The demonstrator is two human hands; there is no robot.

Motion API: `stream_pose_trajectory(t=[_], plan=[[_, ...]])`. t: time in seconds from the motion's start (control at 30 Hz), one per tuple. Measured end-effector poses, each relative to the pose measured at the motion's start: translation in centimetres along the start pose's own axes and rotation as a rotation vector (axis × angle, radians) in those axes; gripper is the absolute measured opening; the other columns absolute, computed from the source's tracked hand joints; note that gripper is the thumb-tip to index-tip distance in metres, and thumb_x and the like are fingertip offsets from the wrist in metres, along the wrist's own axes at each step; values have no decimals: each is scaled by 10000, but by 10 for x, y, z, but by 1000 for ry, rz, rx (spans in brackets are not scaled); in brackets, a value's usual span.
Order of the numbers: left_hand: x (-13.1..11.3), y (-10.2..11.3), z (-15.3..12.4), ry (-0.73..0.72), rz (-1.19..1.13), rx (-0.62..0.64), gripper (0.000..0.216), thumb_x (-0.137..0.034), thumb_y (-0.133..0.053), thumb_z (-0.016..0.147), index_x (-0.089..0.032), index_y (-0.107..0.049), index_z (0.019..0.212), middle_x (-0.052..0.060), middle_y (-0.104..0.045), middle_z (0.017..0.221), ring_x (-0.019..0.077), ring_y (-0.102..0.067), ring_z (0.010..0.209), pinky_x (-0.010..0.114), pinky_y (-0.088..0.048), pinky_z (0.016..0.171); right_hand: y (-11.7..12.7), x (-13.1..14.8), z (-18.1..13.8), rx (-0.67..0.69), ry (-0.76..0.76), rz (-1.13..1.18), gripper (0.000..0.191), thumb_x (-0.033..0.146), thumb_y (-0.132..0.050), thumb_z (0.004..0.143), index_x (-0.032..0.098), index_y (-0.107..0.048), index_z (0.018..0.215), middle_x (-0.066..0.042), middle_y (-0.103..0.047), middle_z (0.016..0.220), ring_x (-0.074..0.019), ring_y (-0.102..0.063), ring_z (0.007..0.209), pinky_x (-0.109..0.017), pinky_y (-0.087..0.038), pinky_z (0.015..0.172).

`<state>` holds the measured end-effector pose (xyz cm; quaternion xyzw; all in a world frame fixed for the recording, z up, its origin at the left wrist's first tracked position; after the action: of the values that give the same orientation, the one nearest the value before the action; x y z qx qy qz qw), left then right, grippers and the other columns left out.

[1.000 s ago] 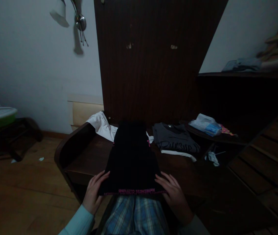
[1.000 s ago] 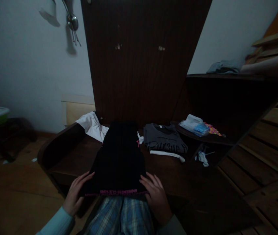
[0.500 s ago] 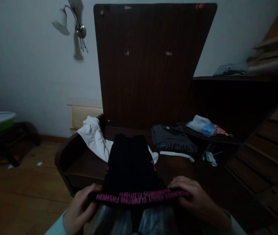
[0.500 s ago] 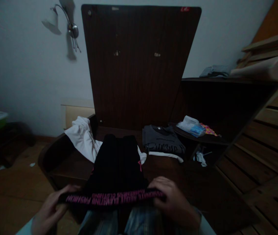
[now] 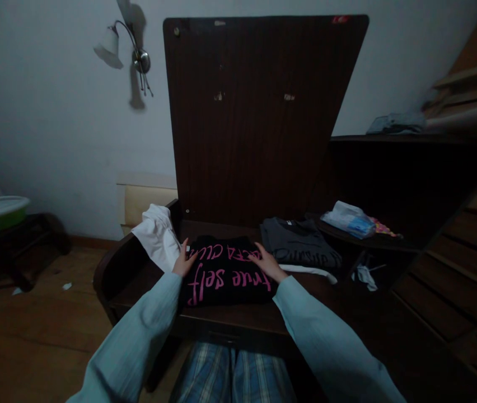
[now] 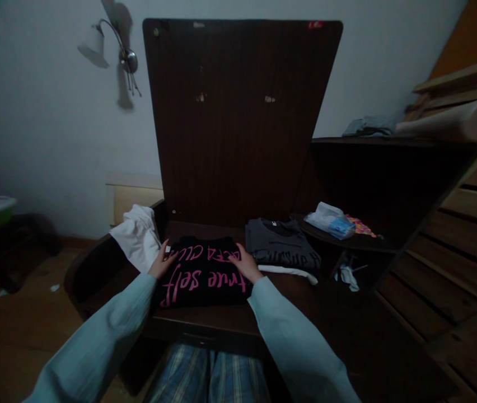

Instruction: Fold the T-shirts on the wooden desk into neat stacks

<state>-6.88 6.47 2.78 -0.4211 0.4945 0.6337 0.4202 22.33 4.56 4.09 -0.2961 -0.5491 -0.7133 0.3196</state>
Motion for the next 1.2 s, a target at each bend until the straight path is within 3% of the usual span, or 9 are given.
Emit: stream_pose_trajectory(t=[0.13, 0.3, 0.37, 0.47, 0.63, 0.77, 0.87, 1.0, 1.2], plan=[[-2, 0, -4, -179, 7, 78, 309, -223, -556, 657, -184, -614, 958, 55, -619, 1026, 201, -524, 1046, 349, -341, 971, -3, 3, -10, -27, 159, -135, 245, 150, -518, 723, 185, -607, 949, -55, -614, 943, -183, -559, 927, -332, -400, 863], [-21, 4, 13, -296, 32, 9, 295, -161, -497, 693, -186, -631, 955, 55, -618, 1038, 189, -512, 1065, 366, -309, 999, 18, 29, 7, -166, 313, -140, 265, 124, -435, 756, 157, -625, 938, -77, -597, 964, -175, -551, 933, -325, -392, 887], [-20, 1, 22, -254, 17, -13, 308, -155, -511, 696, -172, -616, 986, 68, -606, 1079, 193, -496, 1097, 364, -299, 1009, 19, 32, 16, -197, 293, -115, 285, 129, -423, 758, 151, -617, 967, -87, -591, 993, -181, -545, 959, -330, -387, 899], [-6, -5, 27, -99, -60, 10, 418, -186, -581, 685, -179, -551, 1102, 78, -583, 1140, 211, -465, 1145, 368, -313, 1005, 7, 17, 22, -136, 152, -50, 330, 154, -509, 700, 141, -590, 1019, -100, -590, 1025, -209, -537, 998, -356, -377, 918], [23, 0, -10, 134, -323, 99, 624, -336, -572, 753, -242, -321, 1317, 101, -526, 1225, 235, -541, 1065, 356, -450, 885, -1, -28, -3, -89, -93, 360, 535, 395, -579, 659, 176, -480, 1137, -104, -568, 1106, -220, -561, 978, -365, -431, 857], [30, 7, -58, 180, -430, 81, 661, -349, -564, 759, -270, -261, 1341, 98, -463, 1292, 237, -515, 1098, 339, -461, 872, 8, -50, -38, -153, -171, 557, 650, 529, -579, 610, 178, -445, 1141, -93, -599, 1024, -222, -580, 937, -345, -452, 818], [25, 7, -79, 94, -389, 63, 672, -397, -586, 726, -262, -301, 1319, 91, -461, 1291, 241, -478, 1137, 334, -439, 898, 5, -54, -55, -130, -200, 551, 681, 583, -559, 605, 187, -439, 1146, -66, -625, 912, -230, -595, 882, -364, -460, 794], [17, 6, -85, 19, -309, 31, 697, -495, -569, 697, -206, -339, 1288, 104, -556, 1164, 240, -541, 1054, 348, -452, 865, -1, -48, -60, -97, -183, 545, 721, 626, -533, 607, 180, -443, 1167, -59, -631, 850, -233, -599, 865, -376, -454, 804], [-1, 5, -83, -73, -124, 113, 435, -491, -581, 666, -165, -620, 950, 76, -624, 1063, 252, -509, 1085, 362, -349, 974, 0, -28, -63, -26, -7, 515, 590, 595, -563, 636, 210, -548, 1084, -83, -567, 1143, -244, -496, 1093, -395, -373, 941]])
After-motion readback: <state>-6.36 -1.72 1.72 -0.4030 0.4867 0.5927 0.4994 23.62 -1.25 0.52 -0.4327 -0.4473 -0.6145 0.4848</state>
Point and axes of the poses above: each hand's wrist, its own z-axis towards the middle knuckle, its own y-axis out of the back of the hand, x = y × z, the point moved 7 cm from there along z, towards the middle knuckle
